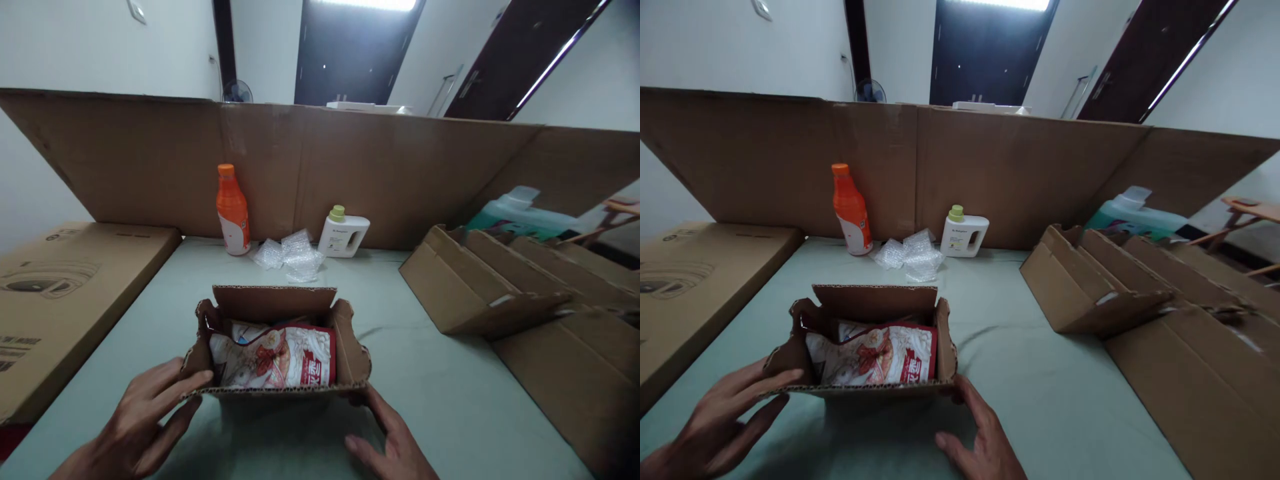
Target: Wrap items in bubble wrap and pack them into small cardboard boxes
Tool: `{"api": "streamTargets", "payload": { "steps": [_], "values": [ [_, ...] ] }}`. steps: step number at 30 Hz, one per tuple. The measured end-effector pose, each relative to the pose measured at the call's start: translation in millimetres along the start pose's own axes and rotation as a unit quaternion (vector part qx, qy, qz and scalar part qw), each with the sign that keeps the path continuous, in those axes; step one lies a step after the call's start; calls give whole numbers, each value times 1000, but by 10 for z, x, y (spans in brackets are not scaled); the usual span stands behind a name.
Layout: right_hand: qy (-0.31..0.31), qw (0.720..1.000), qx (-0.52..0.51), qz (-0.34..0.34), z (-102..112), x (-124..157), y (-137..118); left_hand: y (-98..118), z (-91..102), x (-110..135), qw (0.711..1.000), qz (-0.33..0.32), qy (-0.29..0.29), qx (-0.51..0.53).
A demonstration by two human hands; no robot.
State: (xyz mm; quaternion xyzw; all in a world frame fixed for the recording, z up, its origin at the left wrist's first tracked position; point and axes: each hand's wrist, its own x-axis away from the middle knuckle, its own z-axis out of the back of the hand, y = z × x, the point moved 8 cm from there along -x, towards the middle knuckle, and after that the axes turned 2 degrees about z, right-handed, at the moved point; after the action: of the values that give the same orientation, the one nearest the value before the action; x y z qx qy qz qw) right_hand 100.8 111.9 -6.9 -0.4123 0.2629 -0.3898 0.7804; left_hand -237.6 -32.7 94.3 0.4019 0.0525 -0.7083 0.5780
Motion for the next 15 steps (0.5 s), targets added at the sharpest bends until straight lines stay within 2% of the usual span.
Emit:
{"api": "streamTargets", "payload": {
  "steps": [2, 3, 4, 5, 7, 9, 11, 13, 15],
  "values": [
    [-30, 999, -2, -37, 28, -2, 109, -209, 9, 295, 991, 85, 102, -1],
    [-40, 998, -8, -52, 36, -30, 131, -315, -45, 441, 982, 137, 130, 4],
    [-48, 997, -16, -60, 29, -76, 122, -413, -152, 559, 973, 189, 129, 9],
    [-57, 996, -26, -61, 6, -139, 87, -498, -301, 641, 965, 240, 101, 9],
    [-76, 996, -39, -40, -84, -291, -42, -610, -669, 703, 947, 321, -6, 22],
    [-82, 996, -32, -15, -166, -450, -163, -639, -1013, 640, 923, 359, -110, 77],
    [-67, 998, -16, -9, -189, -615, -206, -639, -1261, 455, 902, 364, -170, 157],
    [-53, 998, -10, -14, -168, -803, -174, -684, -1408, 172, 895, 349, -176, 216],
    [-41, 999, -10, -25, -104, -1028, -84, -811, -1478, -151, 902, 333, -122, 246]
  ]
}}
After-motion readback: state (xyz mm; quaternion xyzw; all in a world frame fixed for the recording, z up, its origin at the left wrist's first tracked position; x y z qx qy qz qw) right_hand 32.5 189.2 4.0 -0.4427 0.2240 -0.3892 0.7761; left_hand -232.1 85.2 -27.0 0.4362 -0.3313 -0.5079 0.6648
